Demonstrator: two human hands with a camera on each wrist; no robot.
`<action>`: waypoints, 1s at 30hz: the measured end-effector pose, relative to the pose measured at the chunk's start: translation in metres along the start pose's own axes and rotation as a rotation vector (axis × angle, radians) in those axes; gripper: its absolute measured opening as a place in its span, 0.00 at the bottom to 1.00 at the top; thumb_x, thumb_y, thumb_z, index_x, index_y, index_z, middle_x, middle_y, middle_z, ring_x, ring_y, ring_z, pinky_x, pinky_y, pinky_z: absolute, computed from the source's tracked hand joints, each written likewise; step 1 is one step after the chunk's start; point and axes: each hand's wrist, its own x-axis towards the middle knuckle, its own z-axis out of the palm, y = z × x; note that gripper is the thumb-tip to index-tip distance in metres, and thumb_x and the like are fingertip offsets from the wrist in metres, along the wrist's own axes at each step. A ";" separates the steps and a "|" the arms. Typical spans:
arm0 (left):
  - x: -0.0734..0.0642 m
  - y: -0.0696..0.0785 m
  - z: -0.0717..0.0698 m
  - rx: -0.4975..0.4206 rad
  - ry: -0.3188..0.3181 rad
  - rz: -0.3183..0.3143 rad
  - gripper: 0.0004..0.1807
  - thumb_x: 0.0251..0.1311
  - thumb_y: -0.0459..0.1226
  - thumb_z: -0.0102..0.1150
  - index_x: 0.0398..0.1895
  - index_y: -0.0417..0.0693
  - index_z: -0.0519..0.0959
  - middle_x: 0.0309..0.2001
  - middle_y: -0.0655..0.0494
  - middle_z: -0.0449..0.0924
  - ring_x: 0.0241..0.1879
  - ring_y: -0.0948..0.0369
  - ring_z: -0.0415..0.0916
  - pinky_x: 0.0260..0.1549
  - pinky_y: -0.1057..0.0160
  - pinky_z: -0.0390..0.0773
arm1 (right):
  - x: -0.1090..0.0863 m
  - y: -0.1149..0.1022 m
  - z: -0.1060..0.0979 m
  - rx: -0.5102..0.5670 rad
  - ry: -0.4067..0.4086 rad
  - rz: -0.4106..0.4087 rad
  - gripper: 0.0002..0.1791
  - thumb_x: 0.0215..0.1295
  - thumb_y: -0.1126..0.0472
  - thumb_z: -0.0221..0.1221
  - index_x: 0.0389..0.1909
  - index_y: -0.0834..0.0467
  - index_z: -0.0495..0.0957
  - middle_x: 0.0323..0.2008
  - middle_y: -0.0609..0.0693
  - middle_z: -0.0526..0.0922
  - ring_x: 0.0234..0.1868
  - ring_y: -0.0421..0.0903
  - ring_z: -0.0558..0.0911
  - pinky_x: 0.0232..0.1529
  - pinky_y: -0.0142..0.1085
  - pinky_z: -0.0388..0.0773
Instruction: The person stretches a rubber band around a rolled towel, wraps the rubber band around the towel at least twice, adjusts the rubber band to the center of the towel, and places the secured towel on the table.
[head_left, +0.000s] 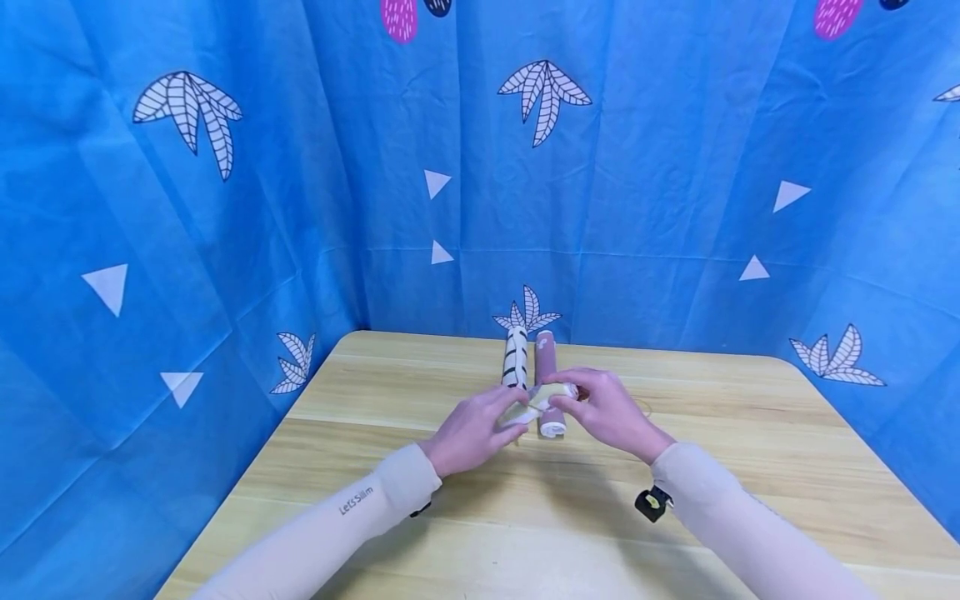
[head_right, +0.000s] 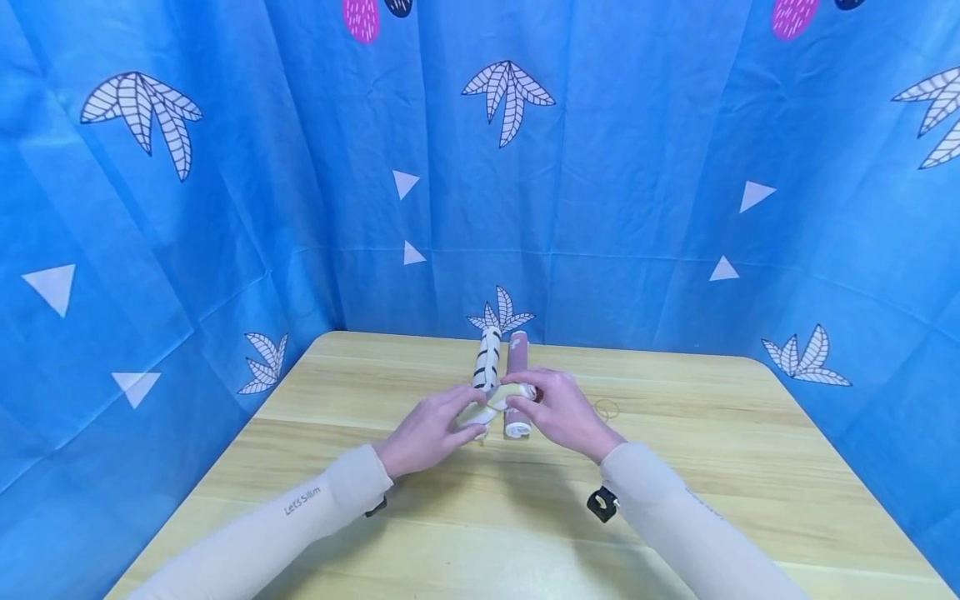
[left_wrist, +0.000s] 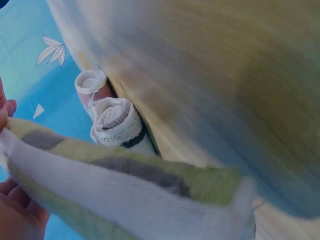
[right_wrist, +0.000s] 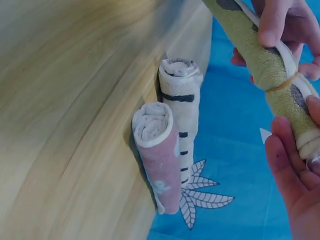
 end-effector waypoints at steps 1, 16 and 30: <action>0.000 0.001 0.000 0.025 0.011 0.016 0.19 0.70 0.48 0.59 0.61 0.62 0.72 0.53 0.60 0.82 0.36 0.65 0.78 0.37 0.66 0.81 | 0.000 -0.001 0.000 0.007 0.001 0.017 0.17 0.65 0.60 0.67 0.54 0.53 0.84 0.43 0.50 0.87 0.26 0.41 0.77 0.25 0.31 0.76; 0.003 0.011 -0.003 0.194 -0.010 0.089 0.15 0.68 0.40 0.61 0.56 0.56 0.76 0.48 0.56 0.82 0.37 0.64 0.79 0.37 0.69 0.82 | -0.001 -0.007 0.006 0.017 0.009 0.145 0.13 0.66 0.61 0.65 0.50 0.54 0.85 0.18 0.45 0.77 0.15 0.40 0.67 0.14 0.30 0.61; -0.003 0.001 0.003 0.277 0.020 0.185 0.07 0.63 0.40 0.65 0.41 0.56 0.78 0.41 0.59 0.75 0.29 0.67 0.71 0.27 0.77 0.73 | 0.001 -0.002 0.006 0.243 -0.029 0.266 0.13 0.65 0.66 0.64 0.50 0.61 0.85 0.36 0.56 0.87 0.28 0.48 0.84 0.26 0.32 0.81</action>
